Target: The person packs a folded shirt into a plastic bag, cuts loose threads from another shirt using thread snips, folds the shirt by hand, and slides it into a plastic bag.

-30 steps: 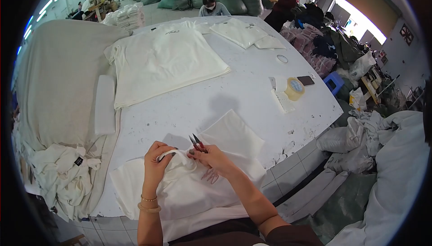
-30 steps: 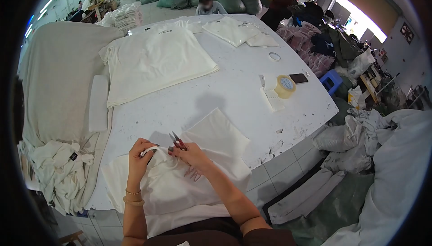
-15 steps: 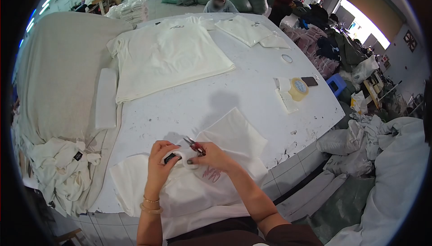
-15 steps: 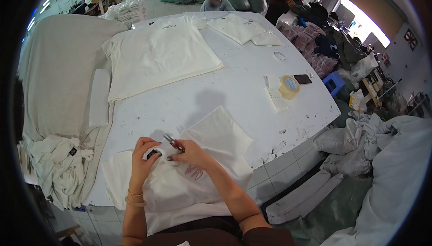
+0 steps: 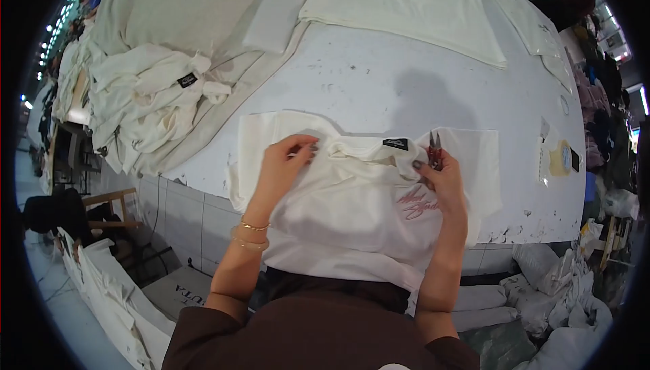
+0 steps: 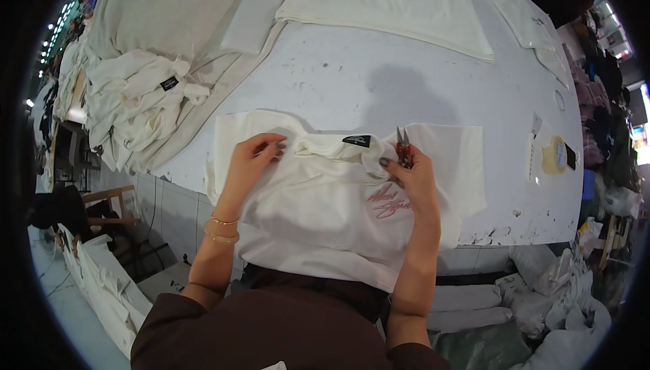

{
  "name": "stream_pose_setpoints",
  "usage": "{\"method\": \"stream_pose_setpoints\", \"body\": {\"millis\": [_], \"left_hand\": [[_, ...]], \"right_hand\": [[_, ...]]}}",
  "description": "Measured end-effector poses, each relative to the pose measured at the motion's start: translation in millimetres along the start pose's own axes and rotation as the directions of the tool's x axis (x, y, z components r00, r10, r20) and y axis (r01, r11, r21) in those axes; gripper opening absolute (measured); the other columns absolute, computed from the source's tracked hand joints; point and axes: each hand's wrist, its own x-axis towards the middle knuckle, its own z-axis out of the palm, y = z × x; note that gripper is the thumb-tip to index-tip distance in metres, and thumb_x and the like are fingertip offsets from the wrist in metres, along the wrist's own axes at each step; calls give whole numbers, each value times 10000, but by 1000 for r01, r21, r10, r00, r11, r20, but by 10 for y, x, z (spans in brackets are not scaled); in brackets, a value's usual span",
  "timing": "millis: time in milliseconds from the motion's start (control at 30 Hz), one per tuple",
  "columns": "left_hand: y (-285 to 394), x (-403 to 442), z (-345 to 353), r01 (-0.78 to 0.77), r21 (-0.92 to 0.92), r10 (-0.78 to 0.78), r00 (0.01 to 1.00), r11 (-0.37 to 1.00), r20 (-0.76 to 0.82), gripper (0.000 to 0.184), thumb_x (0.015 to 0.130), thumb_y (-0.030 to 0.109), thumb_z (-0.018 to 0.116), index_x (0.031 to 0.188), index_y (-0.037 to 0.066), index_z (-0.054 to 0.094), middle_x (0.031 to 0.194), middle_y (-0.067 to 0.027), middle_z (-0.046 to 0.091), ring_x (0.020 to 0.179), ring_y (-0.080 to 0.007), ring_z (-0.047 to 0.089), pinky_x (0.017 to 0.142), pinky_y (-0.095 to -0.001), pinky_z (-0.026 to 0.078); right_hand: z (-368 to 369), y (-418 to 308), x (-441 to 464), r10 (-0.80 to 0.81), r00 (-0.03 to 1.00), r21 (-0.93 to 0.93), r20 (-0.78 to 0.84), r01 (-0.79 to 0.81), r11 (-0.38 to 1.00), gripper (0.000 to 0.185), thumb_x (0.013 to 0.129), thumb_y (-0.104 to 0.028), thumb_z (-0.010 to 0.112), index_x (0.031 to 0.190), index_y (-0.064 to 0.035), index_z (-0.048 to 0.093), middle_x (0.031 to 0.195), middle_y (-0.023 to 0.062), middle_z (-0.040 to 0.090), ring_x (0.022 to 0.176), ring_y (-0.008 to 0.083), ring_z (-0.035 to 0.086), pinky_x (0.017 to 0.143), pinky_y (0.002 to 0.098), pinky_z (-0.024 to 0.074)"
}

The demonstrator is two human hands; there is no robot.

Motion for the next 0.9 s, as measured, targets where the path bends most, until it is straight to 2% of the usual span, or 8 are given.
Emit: {"method": "stream_pose_setpoints", "body": {"millis": [67,233,400,567,700,733,800,900], "left_hand": [[68,15,136,-43,91,37,997,995,66,217,865,50,610,1066,-15,658,889,-55,678,777,-90,614,708,-231,500],[143,118,260,15,47,-23,985,999,173,210,855,36,632,1057,-19,655,863,9,627,797,-49,552,734,-194,446],[351,31,211,48,-291,15,977,956,211,150,876,14,580,1018,-5,626,911,29,601,829,-38,517,754,-176,408],[433,-14,135,25,-432,104,957,902,272,141,925,51,532,1064,28,535,878,38,553,822,-31,482,755,-169,386],[393,3,189,53,-533,103,961,845,259,122,980,92,468,1094,48,472,914,32,505,826,-33,433,761,-177,366],[416,4,205,49,-534,109,960,844,259,122,980,92,468,1094,48,472,914,32,505,826,-33,433,761,-177,366],[501,-10,236,-183,-267,250,938,946,241,109,994,86,427,1083,47,476,952,24,481,836,-44,414,776,-182,353],[526,-43,328,-248,-235,306,917,940,255,114,995,75,416,1086,42,476,944,22,475,844,-52,413,790,-184,349]], "right_hand": [[14,-21,-15,-2,1000,12,9,2,1000,170,787,-29,707,942,-30,638,663,-59,543,515,15,400,445,197,284],[22,-42,-72,-25,1000,50,8,24,998,162,791,-9,691,948,-28,655,685,-61,560,543,12,405,471,196,296],[-47,1,-40,-47,999,61,-19,48,997,155,806,14,661,955,-29,663,697,-62,574,570,12,424,500,190,312],[-37,-162,-33,-72,997,34,-21,73,997,159,814,45,623,950,-24,666,747,-48,596,595,18,431,537,180,361],[-104,-195,-43,-178,983,-110,-31,174,979,178,832,59,583,986,7,655,854,-20,618,726,29,494,684,182,430],[-129,-200,-39,-207,978,-211,9,204,956,180,843,55,572,1002,20,649,897,-7,628,779,35,514,738,185,437],[-17,-508,-129,-229,973,-209,-33,218,953,201,861,41,552,1038,15,643,942,0,642,810,46,526,759,195,433],[293,-943,-245,-283,957,-218,59,289,932,241,881,45,518,1092,17,631,1002,20,656,840,56,542,788,211,445]]}}
